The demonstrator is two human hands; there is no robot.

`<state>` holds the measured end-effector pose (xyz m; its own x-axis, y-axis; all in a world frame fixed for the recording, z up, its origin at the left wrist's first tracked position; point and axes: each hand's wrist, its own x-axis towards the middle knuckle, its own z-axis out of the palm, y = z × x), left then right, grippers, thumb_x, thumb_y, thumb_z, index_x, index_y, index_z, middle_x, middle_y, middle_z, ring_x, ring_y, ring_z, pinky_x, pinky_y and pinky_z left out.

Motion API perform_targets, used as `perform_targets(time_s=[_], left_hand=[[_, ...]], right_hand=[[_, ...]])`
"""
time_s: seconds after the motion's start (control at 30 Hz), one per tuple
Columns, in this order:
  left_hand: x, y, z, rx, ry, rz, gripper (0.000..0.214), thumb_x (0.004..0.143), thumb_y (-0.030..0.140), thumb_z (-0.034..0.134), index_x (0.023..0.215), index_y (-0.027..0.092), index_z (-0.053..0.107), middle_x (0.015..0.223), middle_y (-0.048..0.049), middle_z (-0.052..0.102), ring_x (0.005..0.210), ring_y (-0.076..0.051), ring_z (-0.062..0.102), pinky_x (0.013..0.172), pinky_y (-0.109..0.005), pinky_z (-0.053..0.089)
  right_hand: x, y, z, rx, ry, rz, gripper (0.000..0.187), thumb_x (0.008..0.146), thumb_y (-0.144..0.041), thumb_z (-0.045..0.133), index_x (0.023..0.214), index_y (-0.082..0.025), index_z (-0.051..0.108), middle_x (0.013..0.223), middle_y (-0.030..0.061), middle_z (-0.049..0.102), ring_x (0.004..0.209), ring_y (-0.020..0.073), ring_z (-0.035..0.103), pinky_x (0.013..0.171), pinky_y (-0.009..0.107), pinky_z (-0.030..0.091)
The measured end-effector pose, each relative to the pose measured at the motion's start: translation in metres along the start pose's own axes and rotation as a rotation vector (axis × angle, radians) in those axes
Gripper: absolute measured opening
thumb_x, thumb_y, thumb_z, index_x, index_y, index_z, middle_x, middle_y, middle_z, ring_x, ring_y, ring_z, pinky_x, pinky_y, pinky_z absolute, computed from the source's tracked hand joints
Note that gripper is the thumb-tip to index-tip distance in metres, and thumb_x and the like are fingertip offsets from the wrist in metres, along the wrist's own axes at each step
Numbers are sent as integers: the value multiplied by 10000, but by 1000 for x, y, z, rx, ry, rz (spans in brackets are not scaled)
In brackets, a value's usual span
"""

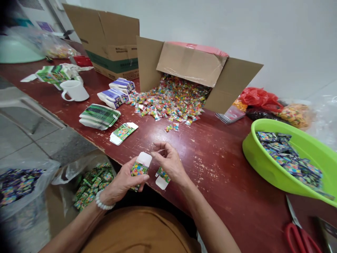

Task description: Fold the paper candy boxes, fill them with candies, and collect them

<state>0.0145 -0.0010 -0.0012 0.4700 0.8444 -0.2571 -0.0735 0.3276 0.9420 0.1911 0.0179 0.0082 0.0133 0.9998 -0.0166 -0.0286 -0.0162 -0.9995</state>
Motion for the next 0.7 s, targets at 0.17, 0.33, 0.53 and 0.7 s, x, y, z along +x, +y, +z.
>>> perform_targets(time_s=[0.17, 0.33, 0.53, 0.7], left_hand=[[1, 2, 6, 55, -27, 26, 529, 723, 326, 786, 1167, 160, 552, 732, 28, 600, 508, -74, 507, 471, -199, 462], [2, 4, 5, -245, -28, -34, 518, 849, 610, 552, 1000, 119, 623, 688, -43, 649, 453, -113, 564, 429, -219, 452], [4, -3, 3, -363, 10, -88, 464, 880, 549, 540, 936, 107, 672, 641, -64, 674, 458, -145, 591, 405, -231, 481], [2, -3, 5, -411, 49, -32, 327, 854, 447, 623, 891, 126, 671, 635, -37, 676, 475, -149, 608, 392, -224, 496]], right_hand=[[-3, 3, 5, 61, -154, 146, 417, 673, -310, 810, 1034, -206, 629, 779, -19, 627, 647, 115, 574, 590, 237, 462], [-10, 4, 3, 294, -253, 216, 402, 797, -424, 726, 1112, -218, 583, 725, -29, 628, 529, 99, 592, 517, 225, 455], [-15, 4, 12, 308, -312, 197, 460, 729, -418, 796, 1089, -222, 587, 807, -17, 655, 483, 85, 578, 464, 214, 489], [-21, 9, 24, 122, -180, -23, 242, 825, -430, 707, 920, -210, 667, 902, 10, 632, 498, 74, 558, 425, 208, 472]])
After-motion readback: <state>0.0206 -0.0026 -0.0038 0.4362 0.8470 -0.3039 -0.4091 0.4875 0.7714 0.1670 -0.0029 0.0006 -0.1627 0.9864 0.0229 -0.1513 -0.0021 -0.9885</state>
